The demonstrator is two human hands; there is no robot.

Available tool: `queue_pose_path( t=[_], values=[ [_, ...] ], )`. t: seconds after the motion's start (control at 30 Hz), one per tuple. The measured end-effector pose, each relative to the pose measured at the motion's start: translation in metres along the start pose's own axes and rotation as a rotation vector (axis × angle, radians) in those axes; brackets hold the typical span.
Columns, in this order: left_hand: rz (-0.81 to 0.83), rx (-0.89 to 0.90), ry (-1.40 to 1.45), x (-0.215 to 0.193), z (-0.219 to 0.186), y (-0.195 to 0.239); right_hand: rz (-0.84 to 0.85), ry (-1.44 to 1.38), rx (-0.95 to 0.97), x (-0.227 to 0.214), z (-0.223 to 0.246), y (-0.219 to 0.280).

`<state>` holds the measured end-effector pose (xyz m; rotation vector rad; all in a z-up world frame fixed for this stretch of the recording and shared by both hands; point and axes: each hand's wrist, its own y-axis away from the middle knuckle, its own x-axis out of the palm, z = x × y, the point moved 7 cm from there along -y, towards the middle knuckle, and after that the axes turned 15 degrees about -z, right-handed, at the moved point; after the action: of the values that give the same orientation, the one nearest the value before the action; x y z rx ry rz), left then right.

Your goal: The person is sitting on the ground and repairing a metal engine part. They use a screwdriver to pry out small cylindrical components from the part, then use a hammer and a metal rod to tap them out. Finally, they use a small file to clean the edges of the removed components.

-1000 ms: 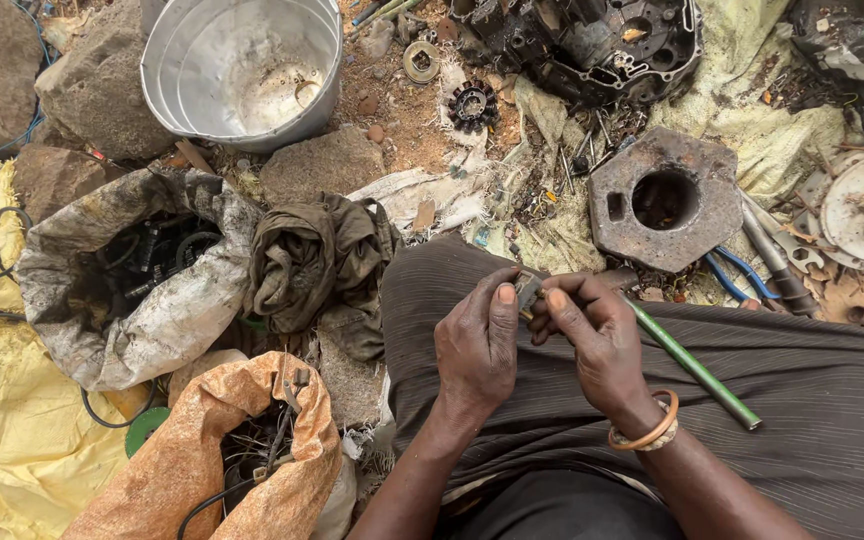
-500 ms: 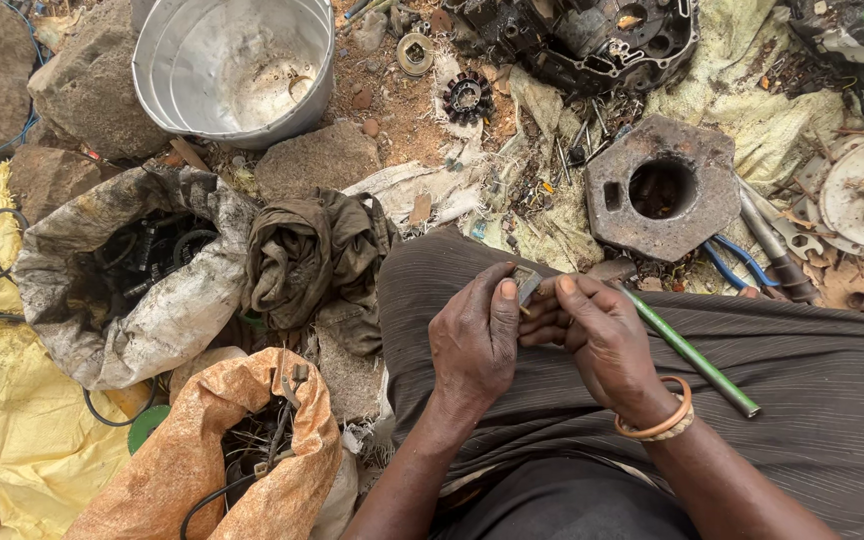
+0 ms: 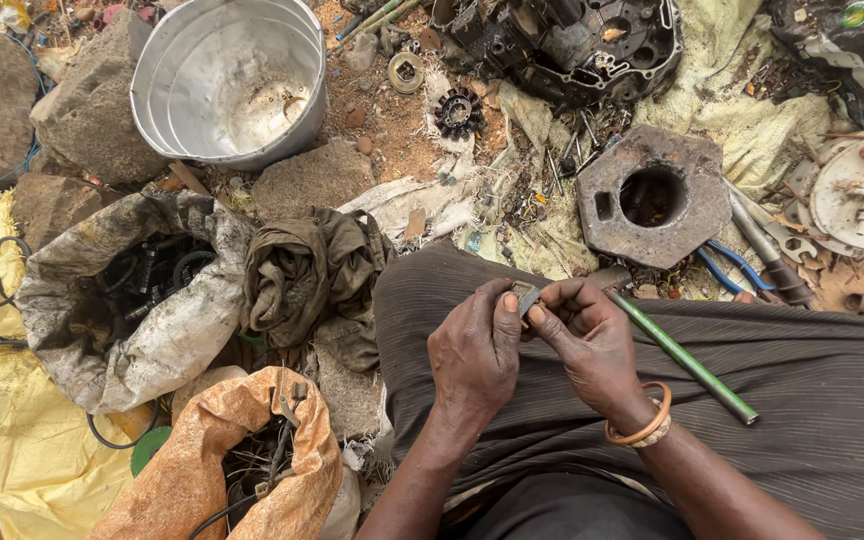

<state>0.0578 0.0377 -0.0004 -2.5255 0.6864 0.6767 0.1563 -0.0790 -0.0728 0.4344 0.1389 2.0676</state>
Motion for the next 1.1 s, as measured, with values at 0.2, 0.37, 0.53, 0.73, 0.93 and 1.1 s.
queue_pose_path(
  t=[0.2, 0.37, 0.53, 0.73, 0.93, 1.1],
  values=[
    [0.008, 0.029, -0.040, 0.005, 0.003, 0.002, -0.004, -0.032, 0.197, -0.004, -0.018, 0.003],
    [0.039, 0.008, -0.037, 0.011, 0.007, 0.003, 0.001, -0.161, 0.407, -0.002, -0.022, 0.006],
    [0.021, 0.053, -0.032, 0.013, 0.004, 0.003, -0.016, -0.166, 0.327, -0.005, -0.017, 0.005],
    [0.015, 0.117, -0.044, 0.010, -0.003, 0.003, -0.023, -0.170, 0.327, -0.009, -0.023, 0.007],
    [0.018, 0.126, -0.035, 0.014, -0.004, 0.001, -0.010, -0.052, 0.176, -0.015, -0.014, 0.003],
    [0.040, 0.073, -0.050, 0.023, 0.003, 0.005, -0.019, -0.150, 0.316, -0.020, -0.022, 0.006]
  ],
)
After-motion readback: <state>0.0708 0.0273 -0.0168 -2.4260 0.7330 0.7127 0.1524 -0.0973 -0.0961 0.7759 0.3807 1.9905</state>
